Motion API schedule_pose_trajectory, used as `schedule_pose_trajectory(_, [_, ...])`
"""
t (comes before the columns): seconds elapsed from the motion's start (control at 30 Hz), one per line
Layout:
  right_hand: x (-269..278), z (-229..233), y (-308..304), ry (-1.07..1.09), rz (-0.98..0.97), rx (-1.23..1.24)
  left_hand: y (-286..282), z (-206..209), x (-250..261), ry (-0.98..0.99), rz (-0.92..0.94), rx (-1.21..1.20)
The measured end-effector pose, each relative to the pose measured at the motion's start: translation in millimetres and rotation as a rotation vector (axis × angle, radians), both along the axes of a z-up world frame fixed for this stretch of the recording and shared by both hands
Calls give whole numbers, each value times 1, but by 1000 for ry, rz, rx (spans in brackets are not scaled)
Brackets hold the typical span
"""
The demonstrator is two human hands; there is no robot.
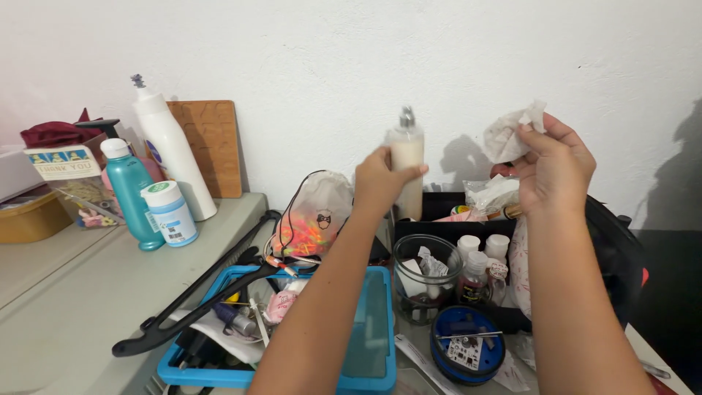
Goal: The person wipes various household items with a white cloth, including a small container, a gift box, a cardboard piece, an ice cream tub, and a white box. They place the cleaned items on a countertop or into a bag.
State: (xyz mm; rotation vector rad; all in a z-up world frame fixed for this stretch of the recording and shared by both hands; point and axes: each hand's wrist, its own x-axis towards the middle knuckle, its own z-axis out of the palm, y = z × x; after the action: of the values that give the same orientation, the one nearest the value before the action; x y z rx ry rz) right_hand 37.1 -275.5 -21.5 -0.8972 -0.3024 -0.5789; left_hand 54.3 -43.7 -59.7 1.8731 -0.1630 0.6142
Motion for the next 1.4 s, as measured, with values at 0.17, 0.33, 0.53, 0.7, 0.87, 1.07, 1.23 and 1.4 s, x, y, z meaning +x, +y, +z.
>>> schedule_pose_trajectory(0.17, [-15, 8, 14, 41, -27, -6, 11, 47, -22, -229, -19, -258])
schedule_pose_trajectory(0.33, [-22, 6, 52, -46, 219, 34, 35, 69, -81, -290, -194, -678])
schedule_pose_trajectory(0.53, [-71, 3, 147, -82, 503, -101, 100, 61, -167, -257, -231, -869])
schedule_pose_trajectory(0.7, [-143, 7, 217, -239, 478, -343, 162, 50, -227, -326, -149, -851])
schedule_pose_trajectory(0.87, [-229, -6, 263, -316, 299, -628, 211, 44, -273, -473, 149, -804])
schedule_pose_trajectory(1.07, [-298, -14, 305, 99, -16, -1076, 222, 43, -290, -425, 260, -745])
schedule_pose_trajectory(1.23, [-294, -31, 297, 184, 251, -813, 219, 41, -298, -308, 174, -745])
schedule_pose_trajectory(1.4, [-271, -54, 260, 267, 176, -808, 203, 33, -298, -301, 72, -797])
